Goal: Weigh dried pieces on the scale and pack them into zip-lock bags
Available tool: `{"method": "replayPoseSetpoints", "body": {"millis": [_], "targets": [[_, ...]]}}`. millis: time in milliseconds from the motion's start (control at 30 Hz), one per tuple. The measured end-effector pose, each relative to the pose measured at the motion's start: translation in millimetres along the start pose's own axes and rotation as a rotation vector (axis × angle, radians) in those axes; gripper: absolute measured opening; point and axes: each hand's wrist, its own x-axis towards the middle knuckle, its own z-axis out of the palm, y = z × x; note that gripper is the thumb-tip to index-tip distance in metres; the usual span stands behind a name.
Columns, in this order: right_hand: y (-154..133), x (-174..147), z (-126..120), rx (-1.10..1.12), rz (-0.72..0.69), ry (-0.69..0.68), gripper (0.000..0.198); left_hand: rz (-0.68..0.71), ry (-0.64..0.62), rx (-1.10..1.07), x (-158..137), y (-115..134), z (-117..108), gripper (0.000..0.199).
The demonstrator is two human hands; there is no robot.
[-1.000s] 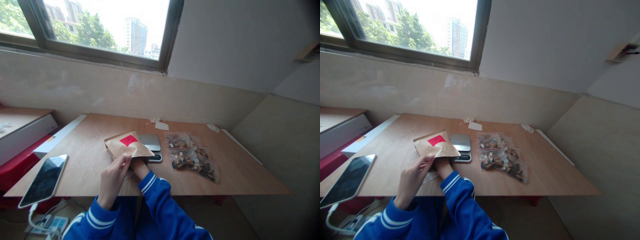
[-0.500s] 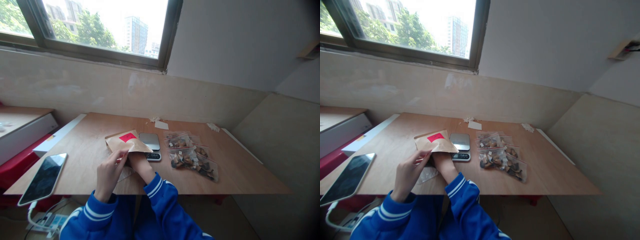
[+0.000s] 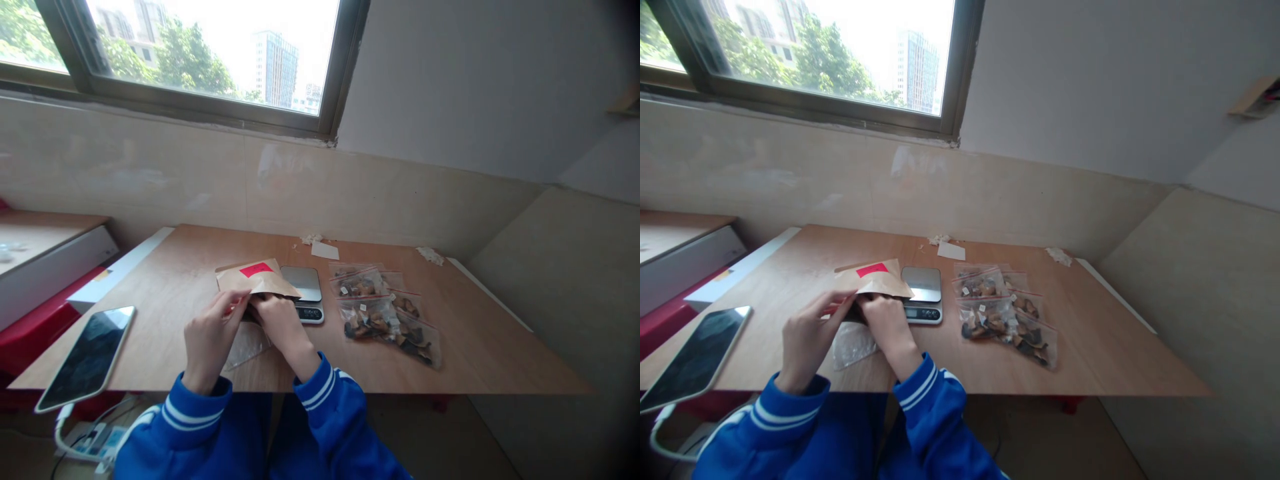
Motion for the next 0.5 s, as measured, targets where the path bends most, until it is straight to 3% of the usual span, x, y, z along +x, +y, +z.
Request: {"method": "replayPoseSetpoints", "body": {"millis": [500], "targets": [[12.9,3.1,-7.9,-0.038,-0.065,0.173,0.023,-0.039,-0.041,-0.026,21.7,8.3,0.7,0.018]]}}
